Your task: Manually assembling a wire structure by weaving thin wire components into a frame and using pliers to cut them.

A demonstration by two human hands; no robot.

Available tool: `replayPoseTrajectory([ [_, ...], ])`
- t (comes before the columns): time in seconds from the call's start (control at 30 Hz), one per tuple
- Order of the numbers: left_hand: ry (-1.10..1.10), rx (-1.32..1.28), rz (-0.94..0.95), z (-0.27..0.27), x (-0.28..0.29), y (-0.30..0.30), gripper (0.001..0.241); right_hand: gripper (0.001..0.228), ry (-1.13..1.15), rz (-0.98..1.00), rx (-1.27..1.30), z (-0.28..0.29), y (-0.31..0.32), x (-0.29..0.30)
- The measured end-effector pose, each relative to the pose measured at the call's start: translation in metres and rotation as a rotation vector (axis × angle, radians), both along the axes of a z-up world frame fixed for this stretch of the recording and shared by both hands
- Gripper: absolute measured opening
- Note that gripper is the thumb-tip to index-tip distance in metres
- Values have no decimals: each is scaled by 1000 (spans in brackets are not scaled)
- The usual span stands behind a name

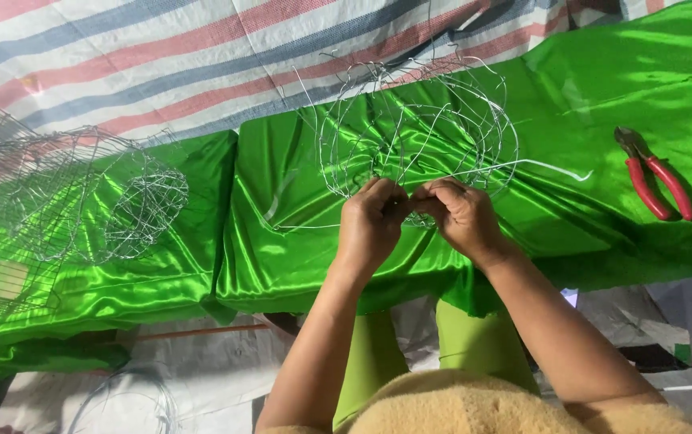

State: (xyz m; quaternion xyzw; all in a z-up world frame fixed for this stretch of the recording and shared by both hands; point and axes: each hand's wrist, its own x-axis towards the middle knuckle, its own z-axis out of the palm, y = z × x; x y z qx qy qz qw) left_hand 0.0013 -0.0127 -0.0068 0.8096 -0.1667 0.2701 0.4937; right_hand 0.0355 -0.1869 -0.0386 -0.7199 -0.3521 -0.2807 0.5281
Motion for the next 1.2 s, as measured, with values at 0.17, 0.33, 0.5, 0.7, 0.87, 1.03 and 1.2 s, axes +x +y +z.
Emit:
replayPoseTrajectory([
  [0.17, -13, -24, 21, 10, 0, -6, 15, 11, 12, 47, 54, 20, 1, -4],
  [0.33, 50, 40, 52, 11, 0, -10, 15, 10, 29, 19, 62, 9, -2, 0],
  [0.5, 197, 498, 146, 35, -20, 13, 43, 8, 70, 26, 111, 1, -13, 8],
  [0.7, -37, 512, 100, 18, -7, 91, 13, 6, 191, 159, 290, 16, -32, 20],
  [0.87, -66, 469, 273, -9, -29, 154, 42, 6, 252, 171, 291, 29, -46, 30],
  [1.03, 394, 201, 320, -53, -50, 210, 73, 7, 269, 182, 296, 37, -48, 30],
  [1.2, 712, 837, 635, -77, -51, 242, 48, 5, 248, 186, 310, 38, -45, 32],
])
